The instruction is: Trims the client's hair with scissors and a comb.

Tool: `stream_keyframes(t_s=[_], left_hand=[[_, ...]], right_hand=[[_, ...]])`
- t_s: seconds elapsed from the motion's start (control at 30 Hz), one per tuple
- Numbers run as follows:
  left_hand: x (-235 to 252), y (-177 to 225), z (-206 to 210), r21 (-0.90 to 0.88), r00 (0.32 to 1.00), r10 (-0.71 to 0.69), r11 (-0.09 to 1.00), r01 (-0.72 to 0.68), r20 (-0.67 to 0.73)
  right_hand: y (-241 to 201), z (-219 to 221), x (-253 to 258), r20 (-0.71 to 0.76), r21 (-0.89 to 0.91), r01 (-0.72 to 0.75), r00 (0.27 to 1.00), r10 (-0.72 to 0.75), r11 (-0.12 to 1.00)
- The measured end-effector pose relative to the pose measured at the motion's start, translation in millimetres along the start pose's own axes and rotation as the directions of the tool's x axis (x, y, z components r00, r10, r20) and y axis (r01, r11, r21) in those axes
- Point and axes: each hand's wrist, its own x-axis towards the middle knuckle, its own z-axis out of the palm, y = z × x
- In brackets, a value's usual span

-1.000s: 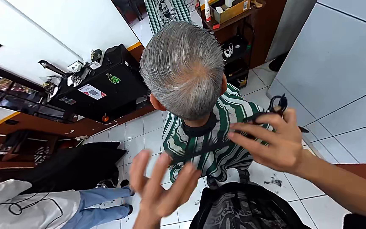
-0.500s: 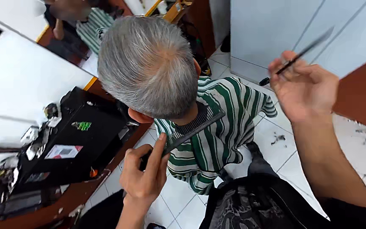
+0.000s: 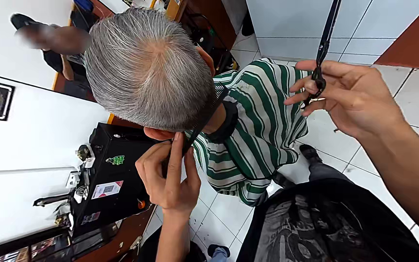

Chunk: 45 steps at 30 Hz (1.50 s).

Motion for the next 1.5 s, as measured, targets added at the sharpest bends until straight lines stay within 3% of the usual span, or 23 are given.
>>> stream_keyframes(t_s=[0.23,0.4,0.57,0.67,0.77,0.97,1.1,1.2,1.3,1.5], left_hand=[[17.7,-1.3,-8.1,0.028,0.999,-0.022,0.999,0.023,-0.025],[36.0,-3.5,-13.7,0.079,0.999,-0.030,0.996,0.033,-0.040],[52.4,-7.7,-15.3,0.072,0.996,-0.046,0.996,0.051,-0.073],[57.6,-6.6,-15.9,0.080,0.994,-0.044,0.995,0.052,-0.102],[59.5,-2.6,-17.3,0.093,0.992,-0.033,0.995,0.045,-0.121],[60.5,0.9,-14.8,0.100,0.990,-0.023,0.994,0.037,-0.137],[58.1,1.6,-13.8,0.096,0.991,-0.026,0.995,0.039,-0.131],[56.9,3.0,-13.9,0.087,0.990,-0.044,0.995,0.056,-0.134],[57.9,3.1,-13.7,0.093,0.990,-0.038,0.994,0.051,-0.136],[56.7,2.8,-13.2,0.089,0.989,-0.037,0.995,0.051,-0.145]], right_hand=[[-15.9,3.7,15.8,0.177,-0.216,0.238,0.963,-0.202,0.947],[-29.7,12.6,39.8,0.325,-0.407,0.460,0.881,-0.345,0.789],[-46.2,21.7,55.2,0.421,-0.507,0.539,0.836,-0.353,0.673],[-51.1,22.6,63.1,0.477,-0.596,0.585,0.809,-0.344,0.550],[-59.9,24.5,70.3,0.545,-0.688,0.634,0.772,-0.326,0.353],[-81.4,34.2,94.9,0.692,-0.679,0.732,0.661,-0.288,0.050],[-95.8,44.9,114.9,0.746,-0.645,0.761,0.604,-0.281,-0.077],[-84.9,50.7,151.3,0.787,-0.571,0.807,0.484,-0.383,-0.152],[-106.9,60.5,122.4,0.775,-0.622,0.765,0.572,-0.268,-0.168],[-116.1,65.5,119.7,0.793,-0.603,0.770,0.548,-0.268,-0.210]])
